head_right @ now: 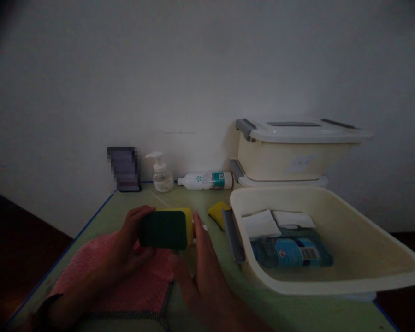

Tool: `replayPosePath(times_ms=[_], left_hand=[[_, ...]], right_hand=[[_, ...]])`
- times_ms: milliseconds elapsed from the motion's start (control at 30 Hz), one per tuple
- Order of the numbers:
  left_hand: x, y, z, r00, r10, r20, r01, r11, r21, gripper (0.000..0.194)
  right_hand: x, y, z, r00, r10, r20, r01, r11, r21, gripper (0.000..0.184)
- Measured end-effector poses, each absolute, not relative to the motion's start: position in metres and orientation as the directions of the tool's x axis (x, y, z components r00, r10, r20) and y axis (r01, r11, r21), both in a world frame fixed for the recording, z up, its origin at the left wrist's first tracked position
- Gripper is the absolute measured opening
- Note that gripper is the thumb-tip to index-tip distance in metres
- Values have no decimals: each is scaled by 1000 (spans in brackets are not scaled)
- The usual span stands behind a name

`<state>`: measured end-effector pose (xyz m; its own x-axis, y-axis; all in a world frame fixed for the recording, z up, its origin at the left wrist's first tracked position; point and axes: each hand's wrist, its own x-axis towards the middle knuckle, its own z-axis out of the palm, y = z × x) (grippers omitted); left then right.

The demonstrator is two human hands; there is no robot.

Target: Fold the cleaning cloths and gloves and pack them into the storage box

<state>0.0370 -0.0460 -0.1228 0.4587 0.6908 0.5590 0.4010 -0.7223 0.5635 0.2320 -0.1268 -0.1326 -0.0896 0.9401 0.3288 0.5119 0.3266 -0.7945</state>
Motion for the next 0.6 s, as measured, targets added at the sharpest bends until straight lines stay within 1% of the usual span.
replayPosePath(times_ms=[67,133,200,267,433,600], left_hand=[[35,-50,-122,538,659,526,372,-745,553,74],[34,-55,-121,600,627,497,341,-762,550,78],[33,-58,-120,622,606,495,314,-773,551,82],[33,-59,-120,620,599,507,297,-777,555,83],[33,-57,-121,614,588,527,269,-783,561,80],[34,-57,-119,604,598,526,278,-777,565,73]], right_hand=[[231,-126,-132,-58,936,348,515,327,-793,73],[230,-124,-132,-50,914,402,532,365,-764,80],[229,-122,-130,-62,894,444,539,404,-739,90],[229,-122,-129,-75,886,458,526,426,-736,96],[229,-122,-130,-71,911,405,426,395,-814,96],[231,-120,-136,-63,936,345,335,346,-876,95]])
